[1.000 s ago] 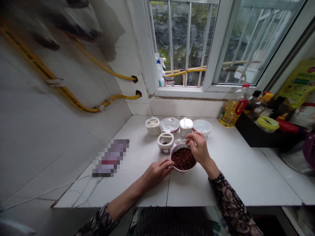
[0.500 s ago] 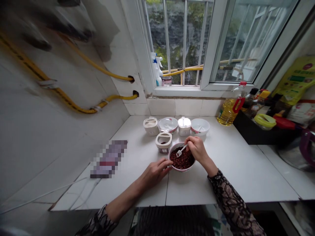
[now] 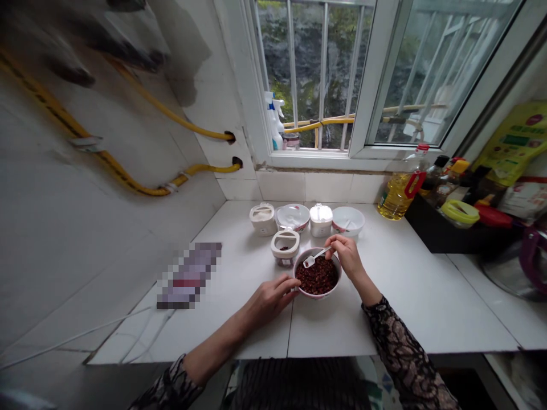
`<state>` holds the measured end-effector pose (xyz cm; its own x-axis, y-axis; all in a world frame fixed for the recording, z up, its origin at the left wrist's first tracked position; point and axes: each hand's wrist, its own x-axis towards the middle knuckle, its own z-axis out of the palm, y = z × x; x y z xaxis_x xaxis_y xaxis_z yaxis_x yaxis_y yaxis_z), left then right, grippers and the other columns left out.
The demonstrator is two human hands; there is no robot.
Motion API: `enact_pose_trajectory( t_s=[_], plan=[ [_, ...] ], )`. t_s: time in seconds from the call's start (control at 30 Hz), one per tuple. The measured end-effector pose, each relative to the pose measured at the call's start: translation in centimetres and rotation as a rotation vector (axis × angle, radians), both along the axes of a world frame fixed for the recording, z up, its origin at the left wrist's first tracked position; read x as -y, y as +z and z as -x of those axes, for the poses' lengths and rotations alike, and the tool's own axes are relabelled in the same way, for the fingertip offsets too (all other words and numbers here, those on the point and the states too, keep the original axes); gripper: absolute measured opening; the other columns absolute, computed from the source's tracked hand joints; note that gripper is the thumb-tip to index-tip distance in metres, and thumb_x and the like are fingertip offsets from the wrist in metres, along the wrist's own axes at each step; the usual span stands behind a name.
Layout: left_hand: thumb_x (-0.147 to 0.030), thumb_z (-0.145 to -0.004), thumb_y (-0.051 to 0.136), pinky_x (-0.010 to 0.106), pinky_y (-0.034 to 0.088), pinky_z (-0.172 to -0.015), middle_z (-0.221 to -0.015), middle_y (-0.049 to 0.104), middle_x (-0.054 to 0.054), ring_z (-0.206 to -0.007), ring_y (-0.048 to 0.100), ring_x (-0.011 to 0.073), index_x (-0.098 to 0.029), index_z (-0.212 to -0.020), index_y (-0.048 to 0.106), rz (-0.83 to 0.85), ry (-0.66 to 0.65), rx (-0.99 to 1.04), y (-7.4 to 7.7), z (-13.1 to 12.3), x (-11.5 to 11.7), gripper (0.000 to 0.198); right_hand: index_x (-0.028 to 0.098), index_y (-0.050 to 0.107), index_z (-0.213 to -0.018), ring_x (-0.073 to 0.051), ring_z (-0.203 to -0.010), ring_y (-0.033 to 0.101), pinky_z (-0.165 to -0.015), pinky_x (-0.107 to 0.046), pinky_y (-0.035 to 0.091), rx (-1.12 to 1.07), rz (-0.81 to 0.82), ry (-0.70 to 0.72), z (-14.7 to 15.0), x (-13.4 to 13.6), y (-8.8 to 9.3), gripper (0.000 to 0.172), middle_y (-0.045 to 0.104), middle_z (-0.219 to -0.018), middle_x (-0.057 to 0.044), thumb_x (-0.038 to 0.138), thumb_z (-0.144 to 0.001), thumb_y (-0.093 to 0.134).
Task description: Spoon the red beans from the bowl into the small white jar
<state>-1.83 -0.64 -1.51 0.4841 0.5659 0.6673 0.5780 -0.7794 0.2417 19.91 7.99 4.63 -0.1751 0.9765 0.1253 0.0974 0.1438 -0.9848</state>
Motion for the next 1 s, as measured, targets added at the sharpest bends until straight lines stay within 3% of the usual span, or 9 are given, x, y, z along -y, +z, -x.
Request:
enact_pose_trajectory(
  t_s=[0.13,0.27,0.4,0.5,0.57,0.63,0.83,1.0],
  plan=[
    [-0.022,-0.101,0.042,0.019,0.055,-0.06,-0.084,0.064,0.005,-0.068,0.065,0.0112,-0.016,-0.105,0.056,0.013,0.0,0.006,-0.1,0.0,0.0,0.017,0.019,0.06,-0.069,-0.016,-0.053,0.058,-0.065,-0.031,0.049,-0.059,0.003,-0.017,0.3,0.2,0.2,0.012,0.061,-0.05,0.001,0.027,-0.069,0.051],
    [-0.023,-0.1,0.043,0.02,0.055,-0.06,-0.086,0.064,0.005,-0.069,0.065,0.0118,-0.016,-0.106,0.057,0.024,0.005,0.001,-0.2,0.0,0.0,0.016,0.02,0.058,-0.083,-0.018,-0.062,0.062,-0.059,-0.029,0.047,-0.014,-0.096,-0.062,1.3,0.8,0.4,0.017,0.066,-0.063,-0.001,0.035,-0.081,0.049],
    [-0.024,-0.101,0.042,0.02,0.055,-0.06,-0.086,0.065,0.006,-0.069,0.065,0.0122,-0.016,-0.105,0.057,0.036,0.018,-0.015,-0.2,0.1,0.0,0.018,0.022,0.058,-0.095,-0.022,-0.082,0.065,-0.078,-0.035,0.048,0.197,-0.423,-0.125,2.6,1.5,0.7,0.019,0.07,-0.078,-0.004,0.033,-0.093,0.043],
    [-0.023,-0.101,0.042,0.02,0.054,-0.058,-0.087,0.065,0.006,-0.068,0.066,0.0123,-0.015,-0.106,0.057,0.033,0.018,-0.016,-0.2,0.1,0.1,0.018,0.022,0.06,-0.096,-0.022,-0.088,0.063,-0.094,-0.041,0.041,0.424,-0.727,-0.012,3.3,1.7,0.8,0.02,0.071,-0.086,-0.005,0.022,-0.094,0.04],
    [-0.023,-0.101,0.042,0.021,0.054,-0.057,-0.086,0.064,0.006,-0.067,0.066,0.0128,-0.015,-0.105,0.057,0.029,0.018,-0.013,-0.2,0.1,0.1,0.018,0.022,0.06,-0.095,-0.022,-0.084,0.062,-0.097,-0.043,0.038,0.53,-0.83,0.089,3.5,1.7,0.8,0.023,0.071,-0.089,-0.006,0.016,-0.093,0.038],
    [-0.023,-0.101,0.041,0.021,0.054,-0.056,-0.085,0.064,0.006,-0.066,0.065,0.0133,-0.015,-0.105,0.057,0.015,0.019,-0.012,-0.1,0.1,0.0,0.018,0.023,0.06,-0.095,-0.021,-0.082,0.063,-0.099,-0.044,0.036,0.553,-0.849,0.107,3.3,1.6,0.8,0.025,0.072,-0.088,-0.005,0.013,-0.093,0.037],
    [-0.023,-0.101,0.042,0.019,0.053,-0.057,-0.085,0.064,0.005,-0.067,0.065,0.0117,-0.016,-0.105,0.057,0.014,0.022,-0.016,-0.1,0.0,0.1,0.017,0.024,0.06,-0.085,-0.022,-0.076,0.06,-0.094,-0.042,0.041,0.417,-0.751,-0.075,1.0,1.5,1.0,0.02,0.067,-0.065,-0.001,0.018,-0.09,0.042],
    [-0.023,-0.101,0.042,0.02,0.053,-0.057,-0.085,0.064,0.005,-0.068,0.065,0.012,-0.015,-0.105,0.056,0.004,0.006,-0.003,-0.2,0.0,0.0,0.017,0.024,0.058,-0.075,-0.02,-0.067,0.058,-0.095,-0.043,0.039,0.461,-0.743,-0.046,0.1,1.2,0.3,0.021,0.062,-0.057,0.002,0.017,-0.085,0.041]
  ],
)
